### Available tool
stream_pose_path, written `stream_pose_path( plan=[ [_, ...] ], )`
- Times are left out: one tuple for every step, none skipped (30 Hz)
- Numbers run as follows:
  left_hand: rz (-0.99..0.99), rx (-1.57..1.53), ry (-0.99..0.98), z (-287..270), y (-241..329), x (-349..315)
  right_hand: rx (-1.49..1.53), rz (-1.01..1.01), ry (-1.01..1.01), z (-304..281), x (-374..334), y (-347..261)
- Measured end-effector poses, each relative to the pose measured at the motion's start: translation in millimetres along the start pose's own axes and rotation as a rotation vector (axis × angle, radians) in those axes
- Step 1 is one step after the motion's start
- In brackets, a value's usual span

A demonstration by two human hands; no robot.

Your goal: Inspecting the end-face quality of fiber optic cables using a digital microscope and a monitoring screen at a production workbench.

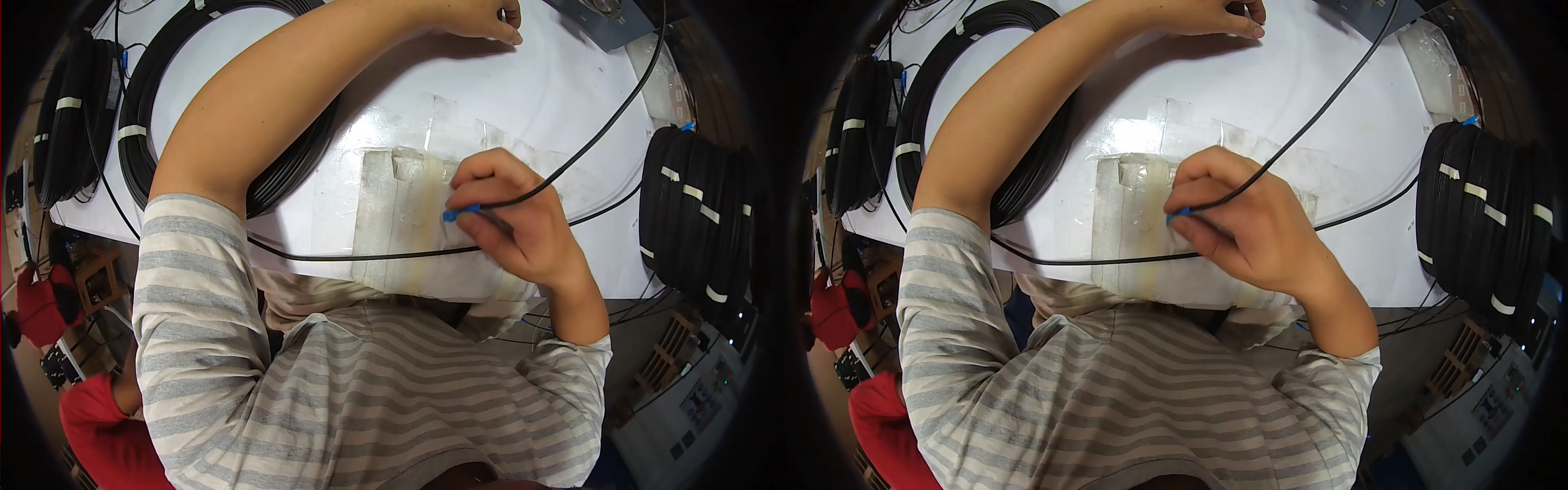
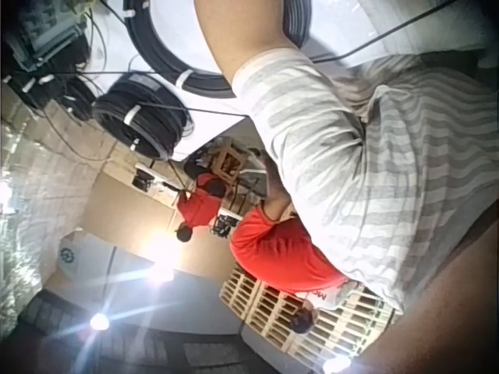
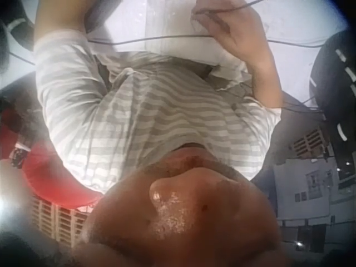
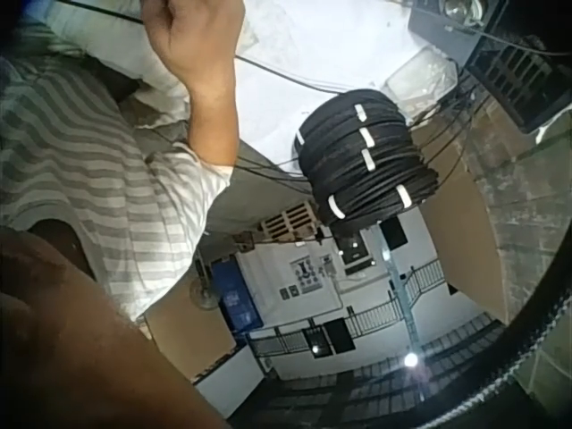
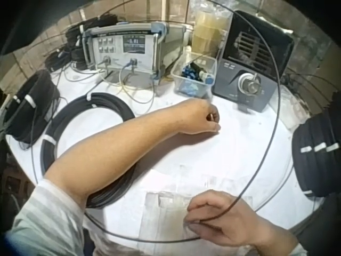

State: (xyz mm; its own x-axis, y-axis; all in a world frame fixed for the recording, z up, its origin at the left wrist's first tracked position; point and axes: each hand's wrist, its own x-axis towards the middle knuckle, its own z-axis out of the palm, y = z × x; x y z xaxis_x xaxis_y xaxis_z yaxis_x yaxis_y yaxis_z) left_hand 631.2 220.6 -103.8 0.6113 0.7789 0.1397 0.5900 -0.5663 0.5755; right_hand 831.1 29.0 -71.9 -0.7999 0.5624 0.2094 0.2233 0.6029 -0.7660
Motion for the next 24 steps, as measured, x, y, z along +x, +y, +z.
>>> stream_pose_path(
  plan=[
    [0.005,0.008,0.011,-0.5,0.7,-0.3,0.049,0.067,0.036,2.5,-2.2,-0.5],
    [0.006,0.009,0.012,-1.0,1.3,-0.6,0.099,0.134,0.073,3.9,-3.2,-1.1],
    [0.005,0.013,0.009,-1.4,2.1,-0.8,0.098,0.133,0.073,3.5,-2.4,-2.2],
    [0.003,0.016,0.005,-1.7,2.0,-0.8,0.027,0.096,0.047,2.1,-0.4,-3.0],
    [0.002,0.017,0.005,-1.8,2.0,-0.9,-0.044,0.059,0.020,0.7,1.3,-3.6],
    [0.002,0.017,0.005,-2.0,2.0,-1.0,-0.044,0.058,0.020,-1.1,2.3,-3.1],
    [0.003,0.016,0.006,-1.6,1.9,-0.6,-0.048,0.010,-0.014,-3.4,2.8,-2.0],
    [0.004,0.016,0.006,-1.4,1.8,-0.3,-0.053,-0.038,-0.048,-4.6,3.0,-1.3],
    [0.012,0.012,0.010,-1.2,1.5,-0.2,-0.053,-0.037,-0.049,-4.1,2.3,-1.3],
    [0.018,0.010,0.013,-1.2,1.4,-0.7,-0.028,0.008,-0.012,-2.1,1.1,-1.7],
    [0.018,0.010,0.013,-1.1,1.5,-1.1,-0.004,0.054,0.024,-0.2,0.1,-1.9],
    [0.016,0.008,0.014,-1.0,1.5,-1.5,-0.003,0.054,0.024,2.1,-0.5,-1.9],
    [0.016,0.005,0.015,-1.0,1.9,-1.5,-0.007,0.074,0.039,4.2,-0.9,-1.4],
    [0.016,0.005,0.015,-0.8,2.3,-1.4,-0.011,0.095,0.055,5.2,-1.1,-1.1],
    [0.006,0.001,0.004,-0.5,2.8,-1.1,-0.011,0.096,0.055,4.5,-0.9,-0.9],
    [-0.005,-0.001,-0.006,-0.8,3.1,-0.8,-0.047,0.035,0.033,2.5,-0.1,-1.0],
    [-0.005,-0.001,-0.005,-1.2,3.1,-0.7,-0.082,-0.025,0.012,0.6,0.4,-1.4],
    [-0.002,0.011,-0.005,-1.5,3.0,-0.6,-0.081,-0.036,-0.010,-0.7,0.4,-2.6],
    [0.001,0.024,-0.005,-1.8,2.8,-0.5,-0.081,-0.037,-0.011,-0.5,0.1,-2.8],
    [0.000,0.024,-0.005,-1.9,2.6,-0.3,-0.100,-0.053,-0.010,-0.2,-0.3,-2.9],
    [-0.002,0.017,-0.005,-1.9,2.6,0.0,-0.118,-0.069,-0.010,0.1,-0.5,-2.9],
    [-0.005,0.010,-0.006,-2.3,3.2,-0.2,-0.117,-0.070,-0.010,-0.2,-0.3,-2.9],
    [-0.007,0.010,-0.006,-2.8,3.7,-0.4,-0.126,-0.094,-0.029,-0.8,0.1,-3.1],
    [-0.015,0.017,-0.011,-3.2,4.2,-0.8,-0.136,-0.118,-0.047,-0.9,0.5,-3.1]
  ],
)
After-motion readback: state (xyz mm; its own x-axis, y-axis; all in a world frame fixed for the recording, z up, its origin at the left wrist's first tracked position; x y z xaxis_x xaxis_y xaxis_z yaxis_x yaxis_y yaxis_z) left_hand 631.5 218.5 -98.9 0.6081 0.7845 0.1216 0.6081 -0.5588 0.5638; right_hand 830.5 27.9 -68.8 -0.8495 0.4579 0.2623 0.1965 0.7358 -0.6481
